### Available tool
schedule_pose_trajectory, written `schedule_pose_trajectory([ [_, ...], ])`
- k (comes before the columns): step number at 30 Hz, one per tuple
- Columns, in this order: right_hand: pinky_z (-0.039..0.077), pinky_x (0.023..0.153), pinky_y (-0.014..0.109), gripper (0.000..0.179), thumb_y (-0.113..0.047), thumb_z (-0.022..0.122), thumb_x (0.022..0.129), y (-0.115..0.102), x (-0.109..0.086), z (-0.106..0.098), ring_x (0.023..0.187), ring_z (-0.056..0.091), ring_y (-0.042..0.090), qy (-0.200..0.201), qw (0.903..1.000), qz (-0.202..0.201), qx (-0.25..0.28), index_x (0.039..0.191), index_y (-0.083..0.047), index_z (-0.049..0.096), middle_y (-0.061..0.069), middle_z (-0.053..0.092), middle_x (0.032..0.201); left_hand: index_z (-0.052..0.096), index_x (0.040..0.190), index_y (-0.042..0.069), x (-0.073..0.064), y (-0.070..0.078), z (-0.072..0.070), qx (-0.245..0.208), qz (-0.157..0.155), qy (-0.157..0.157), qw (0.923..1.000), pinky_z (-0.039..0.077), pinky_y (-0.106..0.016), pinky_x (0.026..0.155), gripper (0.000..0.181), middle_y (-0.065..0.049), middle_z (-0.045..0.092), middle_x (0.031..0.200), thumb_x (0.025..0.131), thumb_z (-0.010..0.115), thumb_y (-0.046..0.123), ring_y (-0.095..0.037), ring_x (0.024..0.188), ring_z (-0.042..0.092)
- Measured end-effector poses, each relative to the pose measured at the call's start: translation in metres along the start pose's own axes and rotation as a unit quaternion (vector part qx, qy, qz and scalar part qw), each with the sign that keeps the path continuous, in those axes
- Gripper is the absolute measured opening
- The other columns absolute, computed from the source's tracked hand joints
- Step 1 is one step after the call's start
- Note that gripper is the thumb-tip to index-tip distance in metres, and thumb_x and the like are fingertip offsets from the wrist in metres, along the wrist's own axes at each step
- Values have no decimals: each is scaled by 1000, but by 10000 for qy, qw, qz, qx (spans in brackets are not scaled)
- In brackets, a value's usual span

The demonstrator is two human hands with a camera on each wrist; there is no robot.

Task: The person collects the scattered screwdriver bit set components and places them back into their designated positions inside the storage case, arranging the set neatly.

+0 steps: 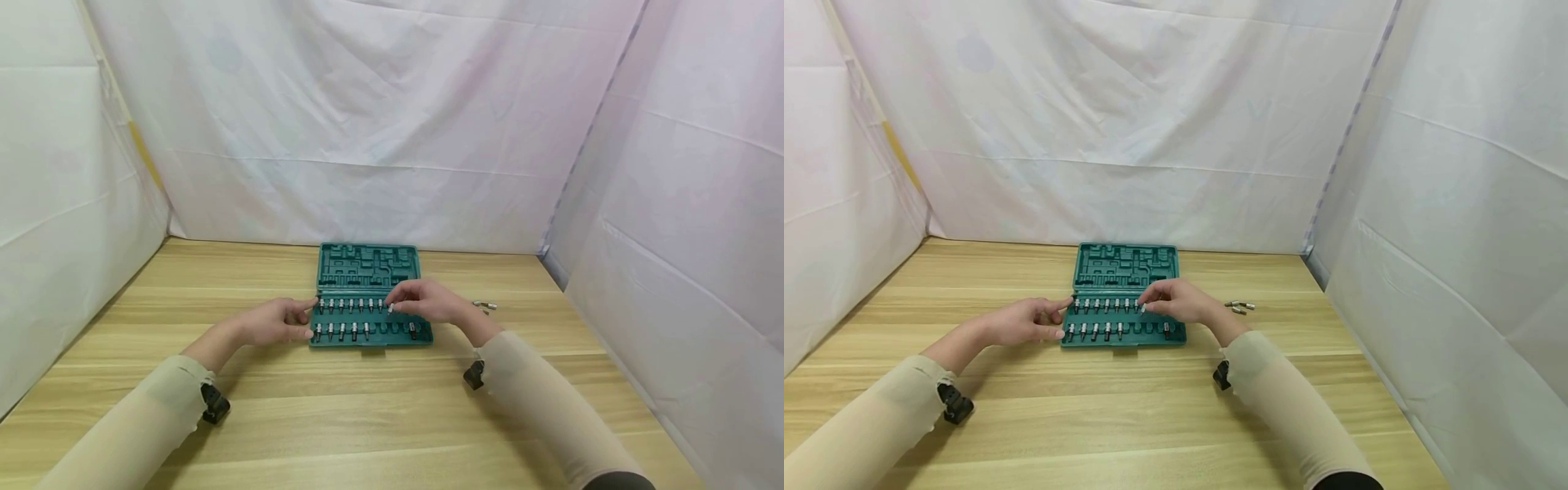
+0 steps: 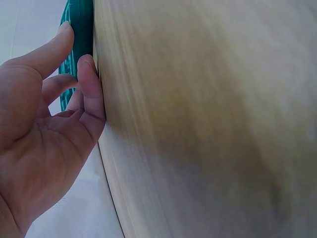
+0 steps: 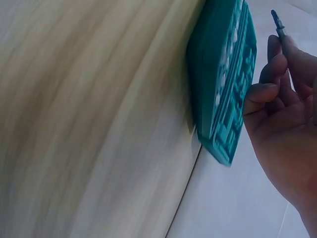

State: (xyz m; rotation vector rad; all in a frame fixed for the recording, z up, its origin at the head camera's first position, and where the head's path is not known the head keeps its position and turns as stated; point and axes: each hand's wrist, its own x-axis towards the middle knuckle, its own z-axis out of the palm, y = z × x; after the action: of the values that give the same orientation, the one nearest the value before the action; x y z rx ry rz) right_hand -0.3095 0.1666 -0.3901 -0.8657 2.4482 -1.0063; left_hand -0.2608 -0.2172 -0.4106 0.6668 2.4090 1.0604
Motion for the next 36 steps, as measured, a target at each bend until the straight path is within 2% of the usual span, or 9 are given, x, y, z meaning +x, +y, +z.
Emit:
schedule_pose_trajectory([
  [3, 57, 92, 36, 23, -25, 63, 114, -3, 5, 6, 102, 66, 15, -108, 9997, 24, -223, 131, -18, 77, 1, 75, 131, 28, 172, 2, 0, 0, 0, 3, -10, -4, 10000, 57, -33, 81, 85, -19, 69, 130, 106, 76, 26, -19, 91, 65],
  [8, 57, 97, 39, 21, -25, 64, 113, -9, 13, 13, 110, 68, 12, -314, 9981, 84, -523, 127, -26, 80, 0, 73, 140, 28, 173, 3, 0, 0, 1, -15, -6, -4, 10000, 58, -33, 81, 85, -20, 68, 131, 106, 76, 27, -19, 91, 66],
  [13, 58, 100, 37, 22, -22, 64, 113, -9, 18, 18, 114, 69, 10, -439, 9974, 138, -547, 126, -24, 82, -1, 75, 135, 29, 172, 3, 0, 0, 1, -3, -4, 13, 10000, 58, -33, 81, 85, -20, 69, 131, 106, 76, 27, -18, 91, 66],
  [20, 58, 96, 34, 22, -21, 66, 112, -9, 23, 22, 108, 68, 8, -548, 9962, 166, -654, 127, -23, 82, -2, 76, 129, 29, 172, 3, 0, 1, 0, -8, -25, 10, 10000, 57, -33, 79, 85, -19, 69, 129, 106, 76, 26, -19, 89, 65],
  [28, 58, 94, 34, 21, -20, 65, 112, -7, 23, 22, 106, 68, 8, -586, 9967, 201, -532, 125, -23, 82, -3, 76, 123, 29, 172, 1, 0, 1, -1, 72, 49, 16, 10000, 58, -33, 81, 85, -18, 70, 127, 106, 76, 26, -18, 91, 66],
  [36, 58, 93, 33, 20, -16, 67, 111, -8, 23, 23, 105, 68, 9, -687, 9966, 179, -423, 122, -23, 82, -3, 76, 122, 29, 172, 2, 0, 2, -1, 62, -13, 32, 10000, 57, -33, 82, 85, -17, 70, 127, 105, 77, 27, -18, 92, 65],
])
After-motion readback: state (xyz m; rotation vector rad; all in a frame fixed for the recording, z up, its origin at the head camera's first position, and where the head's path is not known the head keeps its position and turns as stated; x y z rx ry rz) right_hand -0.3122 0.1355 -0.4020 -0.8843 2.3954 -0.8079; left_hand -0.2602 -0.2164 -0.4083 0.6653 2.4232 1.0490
